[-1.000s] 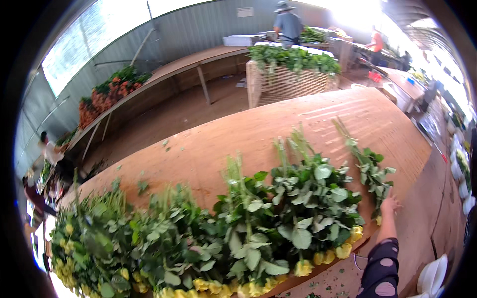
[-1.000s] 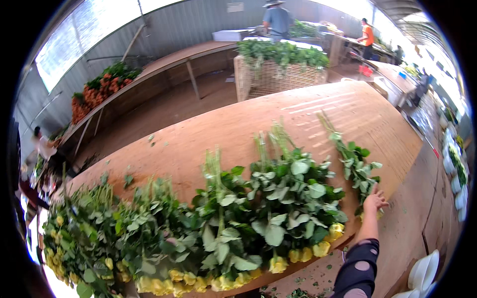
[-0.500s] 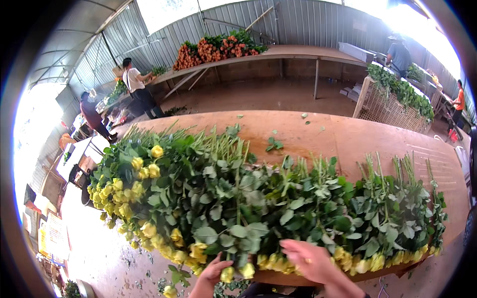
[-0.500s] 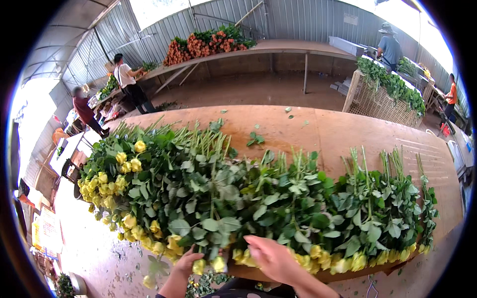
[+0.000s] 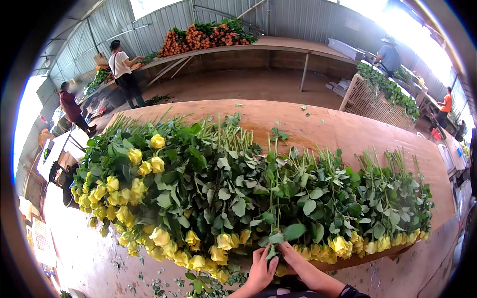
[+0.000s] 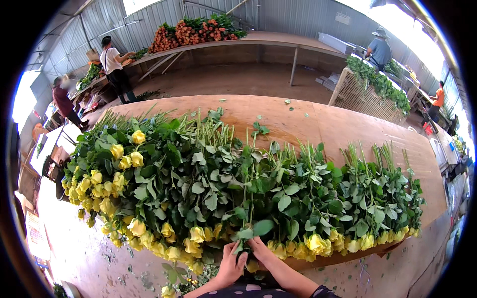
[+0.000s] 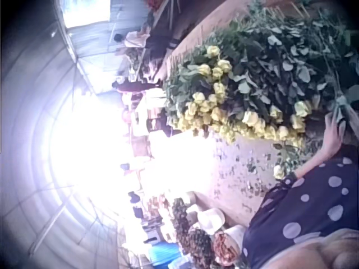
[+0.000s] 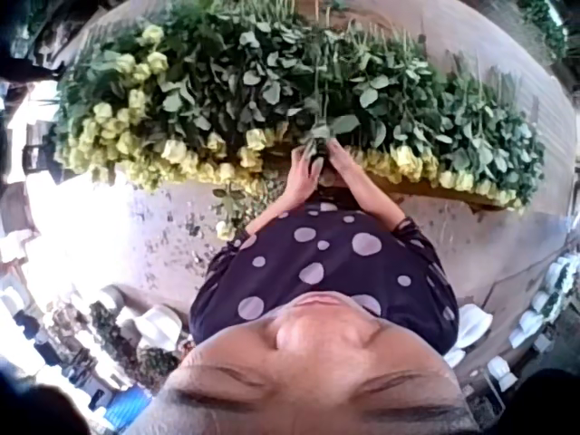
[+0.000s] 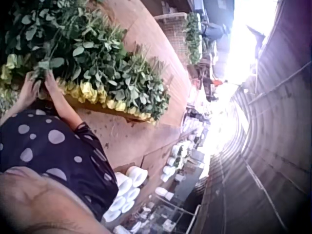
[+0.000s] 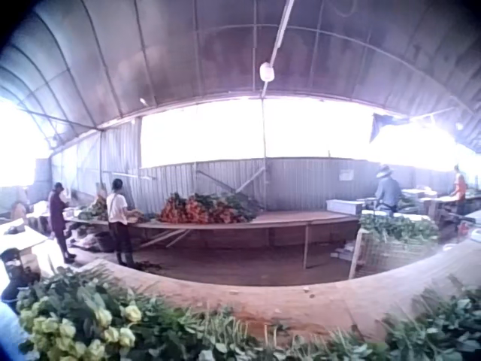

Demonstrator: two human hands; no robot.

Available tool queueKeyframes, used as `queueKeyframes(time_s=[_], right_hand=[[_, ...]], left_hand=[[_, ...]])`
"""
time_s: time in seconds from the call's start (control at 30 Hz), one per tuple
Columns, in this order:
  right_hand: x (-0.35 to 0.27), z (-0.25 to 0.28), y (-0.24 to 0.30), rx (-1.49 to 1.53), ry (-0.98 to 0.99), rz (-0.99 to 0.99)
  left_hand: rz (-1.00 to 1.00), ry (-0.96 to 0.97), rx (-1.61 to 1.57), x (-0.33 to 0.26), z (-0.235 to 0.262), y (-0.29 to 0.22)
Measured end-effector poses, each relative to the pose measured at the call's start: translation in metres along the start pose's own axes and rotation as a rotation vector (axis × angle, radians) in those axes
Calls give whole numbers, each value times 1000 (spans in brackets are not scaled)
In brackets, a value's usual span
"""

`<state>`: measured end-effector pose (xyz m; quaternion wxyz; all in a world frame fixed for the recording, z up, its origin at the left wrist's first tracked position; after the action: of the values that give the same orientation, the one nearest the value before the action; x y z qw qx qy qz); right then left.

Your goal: The person repeatedly picks up yellow rose stems from a wooden table, removes leaves and side shoots by hand, and places the trimmed stems back on the table. The process continues across many stems in a consistent sequence.

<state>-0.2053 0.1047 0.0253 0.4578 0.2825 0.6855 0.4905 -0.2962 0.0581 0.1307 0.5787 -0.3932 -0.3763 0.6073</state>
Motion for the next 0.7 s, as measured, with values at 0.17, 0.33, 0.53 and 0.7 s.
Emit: queueKeyframes(time_s=[0.17, 0.33, 0.53, 0.7], right_hand=[[-27, 10, 42, 166, 22, 20], [-90, 66, 95, -1239, -283, 644], [-152, 306, 174, -653, -626, 114], [-158, 434, 73, -1028, -506, -514]], left_hand=[[-208, 149, 119, 0, -39, -27], [-457, 122, 145, 9, -56, -92], [-37, -215, 828, 81, -11, -33], [295, -156, 1168, 105, -30, 26]])
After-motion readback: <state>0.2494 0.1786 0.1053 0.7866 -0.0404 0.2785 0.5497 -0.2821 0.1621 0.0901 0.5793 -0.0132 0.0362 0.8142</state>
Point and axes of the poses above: each hand's wrist, its own x-axis towards the middle knuckle, its own z-axis out of the back of the hand, y = z × x, the point moved 10 cm from there along x, towards the middle knuckle, and after that the axes turned 3 degrees about y, right-handed, at the moved point
